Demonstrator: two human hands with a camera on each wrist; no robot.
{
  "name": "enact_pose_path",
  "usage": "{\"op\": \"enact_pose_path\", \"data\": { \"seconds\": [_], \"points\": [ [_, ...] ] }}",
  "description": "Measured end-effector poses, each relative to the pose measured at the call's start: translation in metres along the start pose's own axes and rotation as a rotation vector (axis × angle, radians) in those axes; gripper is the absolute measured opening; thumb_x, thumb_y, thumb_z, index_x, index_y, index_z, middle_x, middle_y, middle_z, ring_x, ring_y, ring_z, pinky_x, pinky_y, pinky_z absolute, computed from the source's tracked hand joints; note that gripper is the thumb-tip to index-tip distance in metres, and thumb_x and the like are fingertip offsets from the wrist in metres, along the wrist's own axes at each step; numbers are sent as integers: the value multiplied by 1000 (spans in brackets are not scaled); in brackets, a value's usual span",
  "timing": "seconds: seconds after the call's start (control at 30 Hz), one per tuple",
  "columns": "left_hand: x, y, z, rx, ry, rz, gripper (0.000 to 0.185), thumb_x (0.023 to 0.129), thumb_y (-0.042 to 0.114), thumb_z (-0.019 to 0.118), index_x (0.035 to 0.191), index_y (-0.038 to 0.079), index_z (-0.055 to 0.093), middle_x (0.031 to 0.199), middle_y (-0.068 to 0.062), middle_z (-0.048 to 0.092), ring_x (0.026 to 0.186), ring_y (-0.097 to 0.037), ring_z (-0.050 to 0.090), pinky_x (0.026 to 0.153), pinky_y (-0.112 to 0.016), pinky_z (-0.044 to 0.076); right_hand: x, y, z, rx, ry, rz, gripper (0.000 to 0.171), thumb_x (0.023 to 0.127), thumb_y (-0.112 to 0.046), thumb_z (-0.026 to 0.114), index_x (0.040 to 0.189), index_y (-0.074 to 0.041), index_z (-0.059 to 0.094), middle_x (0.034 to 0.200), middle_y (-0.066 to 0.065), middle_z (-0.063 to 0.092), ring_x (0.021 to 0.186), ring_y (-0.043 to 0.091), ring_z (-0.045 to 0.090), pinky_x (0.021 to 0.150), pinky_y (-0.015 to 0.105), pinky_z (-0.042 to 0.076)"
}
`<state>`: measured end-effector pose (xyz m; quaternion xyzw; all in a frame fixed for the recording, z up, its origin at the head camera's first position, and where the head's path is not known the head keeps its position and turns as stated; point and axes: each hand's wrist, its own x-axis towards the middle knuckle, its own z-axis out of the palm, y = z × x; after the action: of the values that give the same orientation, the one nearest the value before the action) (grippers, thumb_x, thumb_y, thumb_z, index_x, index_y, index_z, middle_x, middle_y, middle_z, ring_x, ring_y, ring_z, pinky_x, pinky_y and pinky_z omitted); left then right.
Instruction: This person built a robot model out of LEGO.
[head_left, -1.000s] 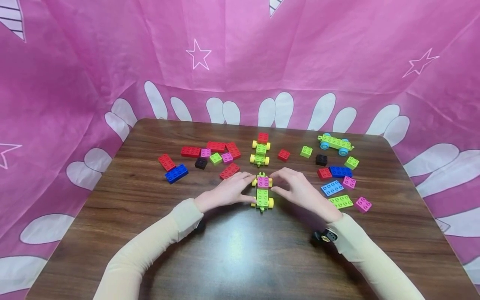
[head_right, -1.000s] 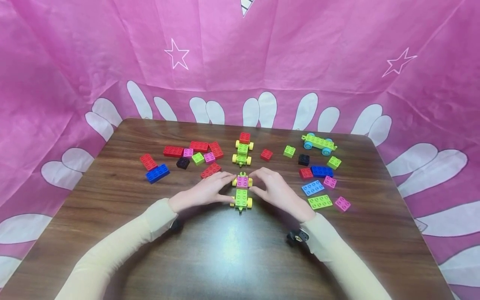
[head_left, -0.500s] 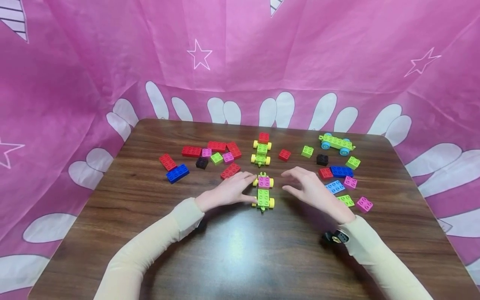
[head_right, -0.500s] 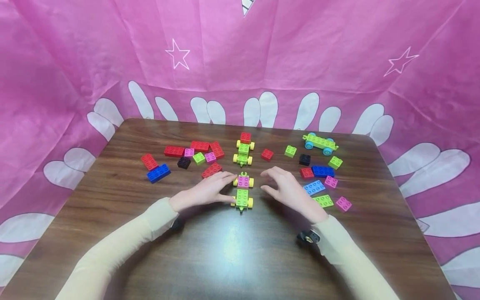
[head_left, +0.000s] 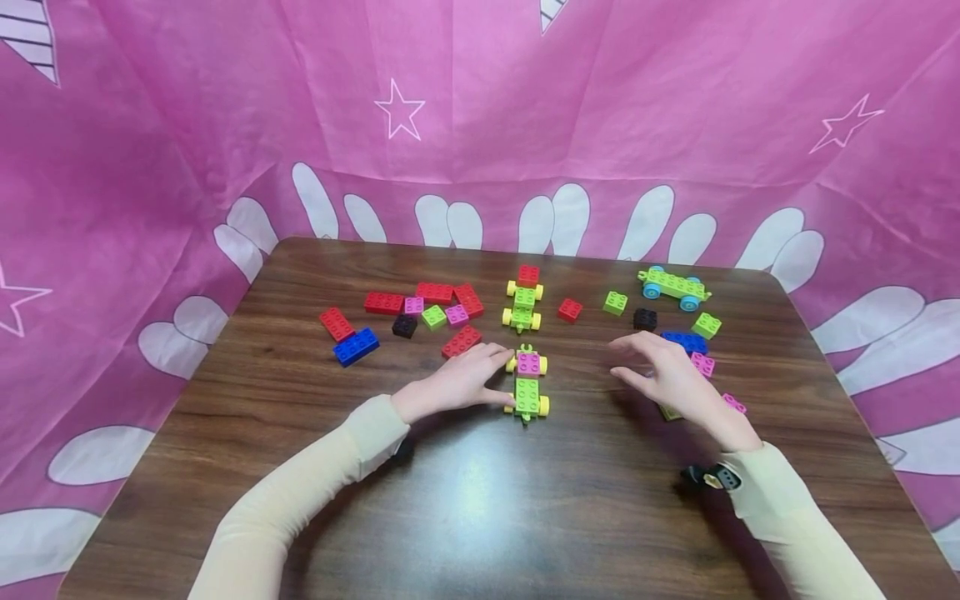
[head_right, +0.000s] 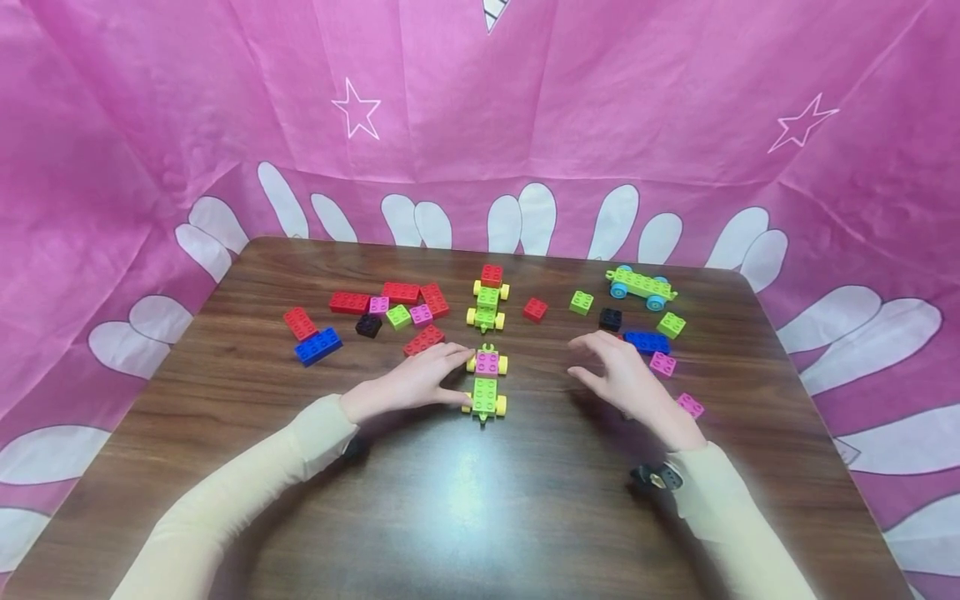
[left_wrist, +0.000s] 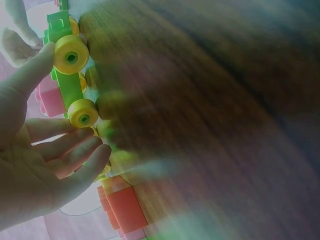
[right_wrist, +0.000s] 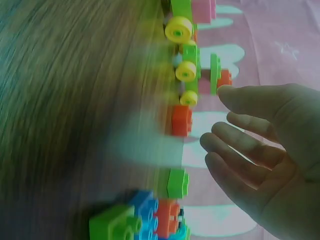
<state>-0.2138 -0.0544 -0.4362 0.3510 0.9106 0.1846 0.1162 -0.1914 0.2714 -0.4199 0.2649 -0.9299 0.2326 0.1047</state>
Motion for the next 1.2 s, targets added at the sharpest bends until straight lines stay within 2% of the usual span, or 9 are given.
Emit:
{"op": "enact_pose_path", "data": {
  "seconds": [0.17,0.33,0.57,0.73,1.0,1.2],
  "points": [
    [0,0,1,8,7,4,83,86,47,73,147,0,43,147,-16,51,134,-30,50,113,-43,44,-11,13,-9,-7,16,-18,33,80,-7,81,110,-4,69,103,9,73,88,25,70,74,35,60],
    [1,0,1,0,2,6,82,86,46,73,147,0,43,146,-16,51,135,-30,50,113,-43,43,-25,26,-20,-11,-18,-6,34,78,-8,82,110,-6,70,104,9,73,88,23,70,74,23,59],
    [2,-1,1,9,-6,4,83,87,48,72,148,0,42,147,-15,50,135,-29,50,114,-41,42,-43,37,-34,-58,-60,63,39,74,-8,85,110,-7,70,102,6,74,87,22,70,75,24,60],
    [2,-3,2,7,-5,2,83,87,48,72,148,0,42,148,-16,50,135,-29,50,114,-42,42,-51,41,-37,-86,-55,30,36,69,-7,88,101,-8,71,94,4,73,81,18,69,72,19,58],
    [2,-2,1,8,-8,-3,84,87,48,72,148,0,41,149,-16,49,136,-30,49,115,-42,42,-60,43,-36,-10,-176,55,34,70,-6,87,99,-11,71,94,-2,73,84,4,64,71,22,58],
    [1,-2,1,1,-8,-3,84,86,48,72,148,0,42,149,-15,49,136,-30,49,114,-43,42,-61,39,-33,35,-231,64,37,70,-3,86,103,-10,70,97,0,72,86,4,65,72,24,60]
  ]
}}
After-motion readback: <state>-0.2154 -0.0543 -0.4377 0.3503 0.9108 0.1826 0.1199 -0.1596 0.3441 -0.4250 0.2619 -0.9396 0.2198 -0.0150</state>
